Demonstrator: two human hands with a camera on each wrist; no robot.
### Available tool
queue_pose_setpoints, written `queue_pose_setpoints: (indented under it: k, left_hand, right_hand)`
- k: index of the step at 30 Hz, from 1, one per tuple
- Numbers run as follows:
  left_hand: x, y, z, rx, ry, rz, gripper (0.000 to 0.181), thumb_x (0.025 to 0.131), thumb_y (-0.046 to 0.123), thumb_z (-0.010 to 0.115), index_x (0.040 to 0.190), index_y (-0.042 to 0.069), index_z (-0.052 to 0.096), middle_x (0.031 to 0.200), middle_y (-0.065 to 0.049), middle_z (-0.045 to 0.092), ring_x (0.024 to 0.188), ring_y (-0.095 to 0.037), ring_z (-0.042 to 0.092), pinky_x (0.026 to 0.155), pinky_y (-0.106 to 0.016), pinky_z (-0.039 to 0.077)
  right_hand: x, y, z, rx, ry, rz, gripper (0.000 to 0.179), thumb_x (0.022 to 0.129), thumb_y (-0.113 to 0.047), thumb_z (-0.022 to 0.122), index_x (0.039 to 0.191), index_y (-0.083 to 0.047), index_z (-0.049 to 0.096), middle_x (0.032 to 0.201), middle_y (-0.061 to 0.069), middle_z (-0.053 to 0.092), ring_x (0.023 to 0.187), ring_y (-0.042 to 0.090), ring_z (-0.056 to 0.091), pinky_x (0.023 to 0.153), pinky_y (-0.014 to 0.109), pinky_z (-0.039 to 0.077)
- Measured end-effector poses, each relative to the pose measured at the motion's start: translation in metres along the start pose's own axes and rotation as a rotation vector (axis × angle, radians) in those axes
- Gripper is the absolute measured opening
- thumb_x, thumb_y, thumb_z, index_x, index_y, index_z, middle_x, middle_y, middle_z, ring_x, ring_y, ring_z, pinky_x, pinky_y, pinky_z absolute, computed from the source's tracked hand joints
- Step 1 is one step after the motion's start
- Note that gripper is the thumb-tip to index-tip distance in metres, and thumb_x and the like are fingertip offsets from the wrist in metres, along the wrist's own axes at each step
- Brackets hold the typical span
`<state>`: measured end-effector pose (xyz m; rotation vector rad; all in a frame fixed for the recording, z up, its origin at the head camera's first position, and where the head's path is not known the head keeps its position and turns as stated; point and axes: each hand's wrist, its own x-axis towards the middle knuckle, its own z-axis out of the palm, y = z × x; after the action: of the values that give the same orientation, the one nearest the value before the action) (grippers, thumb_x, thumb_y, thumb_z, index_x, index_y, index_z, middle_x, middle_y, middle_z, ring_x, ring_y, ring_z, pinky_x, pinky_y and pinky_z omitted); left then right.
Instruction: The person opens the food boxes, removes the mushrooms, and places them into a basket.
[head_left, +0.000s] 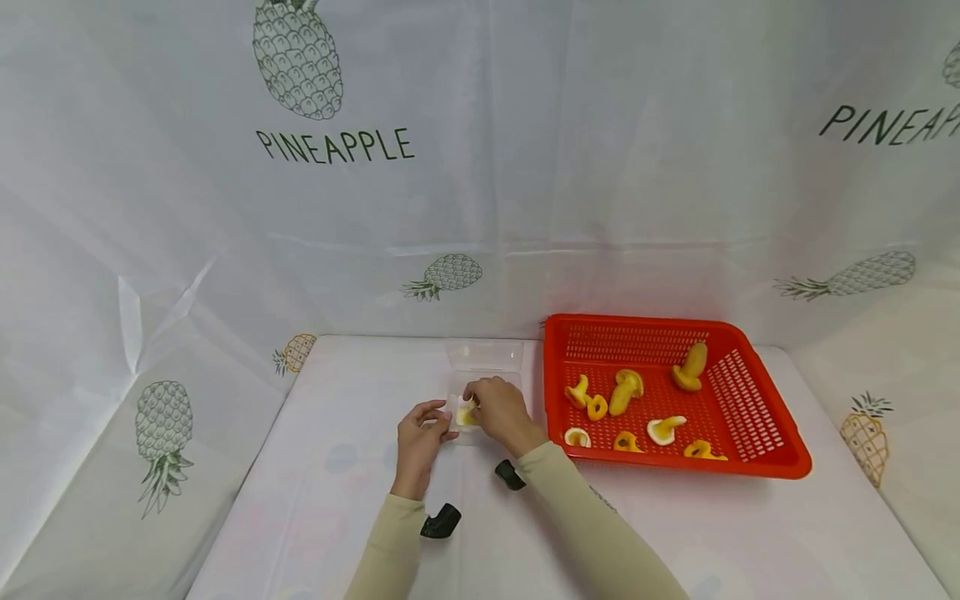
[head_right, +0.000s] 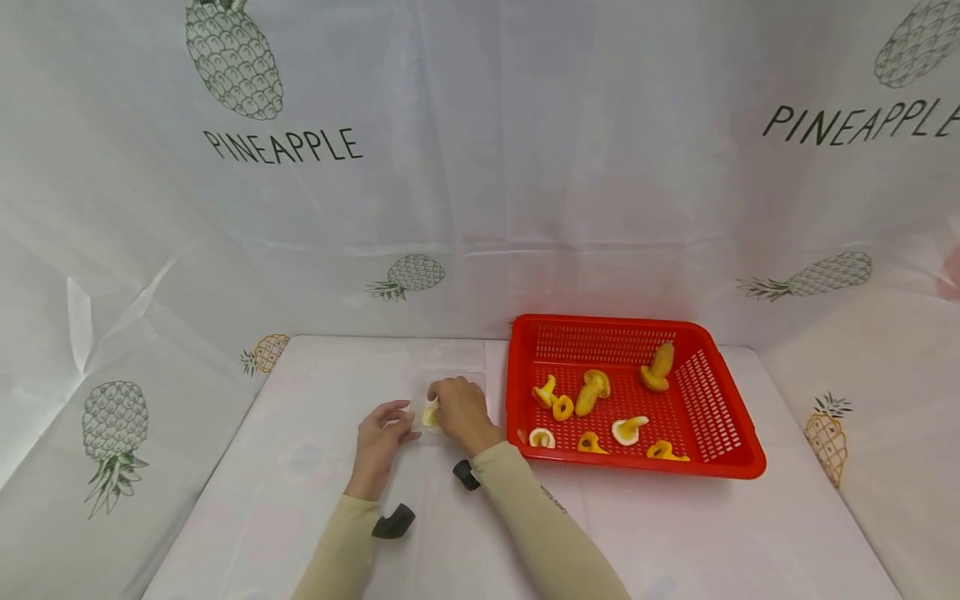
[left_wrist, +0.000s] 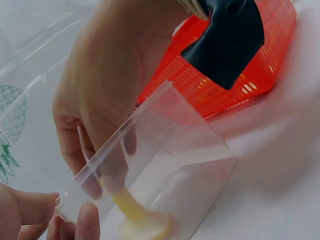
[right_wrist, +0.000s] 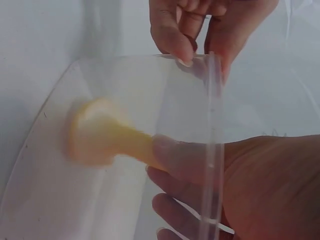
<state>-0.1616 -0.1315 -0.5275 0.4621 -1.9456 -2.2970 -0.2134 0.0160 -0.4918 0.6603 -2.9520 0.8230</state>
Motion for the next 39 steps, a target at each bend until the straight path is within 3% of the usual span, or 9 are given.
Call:
queue_pose_setpoints:
  k: [6, 16, 19, 28, 39]
  left_hand:
    - [-0.001, 0.002, 0.0, 0.01, 0.004, -0.008, 0.032, 0.099, -0.008, 0.066, 0.129, -0.016, 0.06, 0.095, -0.007, 0.057, 0.072, -0.013, 0.059, 0.066, -0.023, 0.065]
    - [-0.002, 0.003, 0.001, 0.03, 0.008, -0.019, 0.032, 0.099, -0.008, 0.066, 0.13, -0.015, 0.06, 0.097, -0.008, 0.058, 0.074, -0.014, 0.059, 0.068, -0.024, 0.065]
    - [-0.001, 0.002, 0.001, 0.03, 0.01, -0.022, 0.032, 0.1, -0.007, 0.066, 0.13, -0.014, 0.06, 0.097, -0.008, 0.058, 0.076, -0.015, 0.06, 0.068, -0.024, 0.065]
    - [-0.001, 0.004, -0.002, 0.026, 0.01, -0.016, 0.032, 0.099, -0.009, 0.065, 0.13, -0.014, 0.06, 0.096, -0.006, 0.059, 0.072, -0.011, 0.057, 0.067, -0.024, 0.065]
    - [0.003, 0.001, 0.0, 0.038, 0.007, -0.033, 0.034, 0.099, -0.006, 0.067, 0.132, -0.013, 0.06, 0.098, -0.007, 0.058, 0.074, -0.017, 0.064, 0.068, -0.025, 0.065]
  right_hand:
    - [-0.011, -0.001, -0.012, -0.011, 0.036, 0.016, 0.011, 0.087, -0.008, 0.087, 0.097, -0.011, 0.082, 0.095, 0.005, 0.076, 0.087, 0.024, 0.063, 0.082, 0.039, 0.061]
    - [-0.048, 0.008, -0.05, 0.037, 0.235, -0.044, 0.017, 0.082, -0.006, 0.091, 0.096, -0.012, 0.082, 0.098, 0.002, 0.079, 0.09, 0.023, 0.066, 0.079, 0.038, 0.06]
    - [-0.059, 0.015, -0.058, 0.026, 0.306, -0.082, 0.019, 0.08, -0.005, 0.092, 0.095, -0.011, 0.082, 0.097, 0.002, 0.079, 0.091, 0.023, 0.067, 0.081, 0.039, 0.059]
    - [-0.085, 0.043, -0.08, -0.06, 0.508, -0.297, 0.028, 0.072, -0.001, 0.097, 0.094, -0.01, 0.081, 0.094, 0.001, 0.077, 0.093, 0.023, 0.067, 0.078, 0.038, 0.058]
    - [-0.111, 0.074, -0.09, -0.122, 0.596, -0.352, 0.032, 0.066, 0.003, 0.098, 0.091, -0.009, 0.082, 0.093, 0.004, 0.078, 0.093, 0.026, 0.067, 0.083, 0.044, 0.059]
